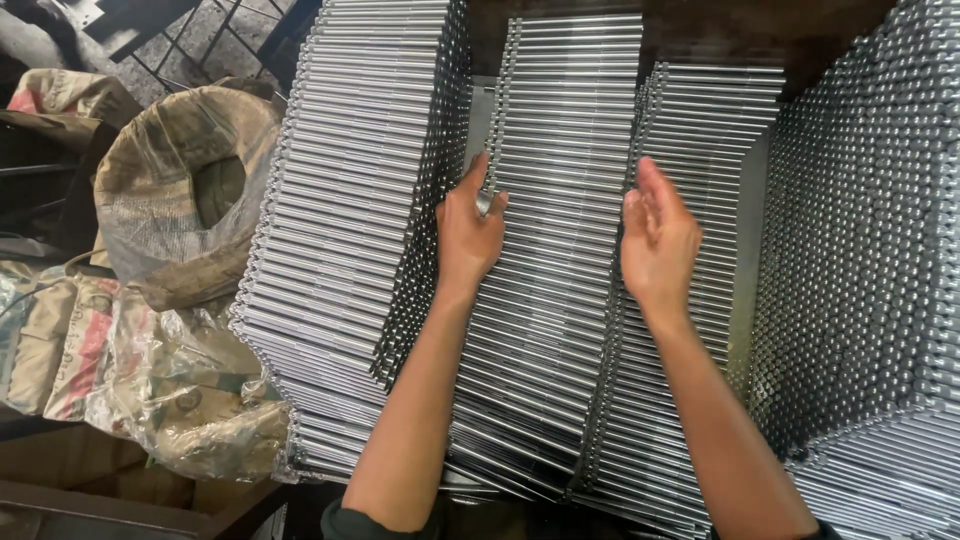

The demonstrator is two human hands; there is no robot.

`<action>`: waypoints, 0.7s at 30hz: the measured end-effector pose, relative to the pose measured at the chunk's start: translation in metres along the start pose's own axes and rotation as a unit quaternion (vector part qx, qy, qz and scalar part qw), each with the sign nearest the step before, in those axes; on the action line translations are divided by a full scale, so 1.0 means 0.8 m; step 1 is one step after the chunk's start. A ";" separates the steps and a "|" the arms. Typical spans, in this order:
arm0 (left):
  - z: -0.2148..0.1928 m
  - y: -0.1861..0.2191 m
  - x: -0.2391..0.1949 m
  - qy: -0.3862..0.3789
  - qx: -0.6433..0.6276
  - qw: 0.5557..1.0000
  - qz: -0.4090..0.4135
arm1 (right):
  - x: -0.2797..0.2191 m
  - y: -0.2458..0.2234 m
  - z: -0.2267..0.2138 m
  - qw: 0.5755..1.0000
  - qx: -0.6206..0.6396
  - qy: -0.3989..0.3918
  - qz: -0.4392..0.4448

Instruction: A person is manually assembling metal components by picking up small metal rods and inserting them into a grid-like metal rack.

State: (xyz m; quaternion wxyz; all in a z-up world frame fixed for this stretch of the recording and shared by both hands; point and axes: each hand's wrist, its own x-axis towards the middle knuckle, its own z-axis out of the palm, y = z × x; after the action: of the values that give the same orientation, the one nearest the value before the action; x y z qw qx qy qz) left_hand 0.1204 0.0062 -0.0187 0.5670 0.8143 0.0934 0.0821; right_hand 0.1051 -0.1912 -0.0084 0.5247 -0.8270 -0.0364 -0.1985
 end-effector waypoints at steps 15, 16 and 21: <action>-0.028 0.022 0.004 -0.127 0.143 0.981 0.019 | 0.001 -0.008 0.039 0.864 -0.413 -0.130 -0.257; -0.026 0.016 0.009 -0.125 0.143 0.982 0.023 | -0.002 -0.010 0.044 0.864 -0.414 -0.126 -0.260; -0.021 0.001 0.003 -0.071 0.033 0.997 0.010 | -0.012 -0.029 0.027 0.955 -0.215 -0.154 -0.136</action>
State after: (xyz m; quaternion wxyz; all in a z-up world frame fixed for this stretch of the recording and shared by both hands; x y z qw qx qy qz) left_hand 0.1186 0.0222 -0.0123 0.5440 0.8373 0.0473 0.0266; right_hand 0.0966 -0.1601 0.0000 0.2908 -0.9280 -0.1852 -0.1410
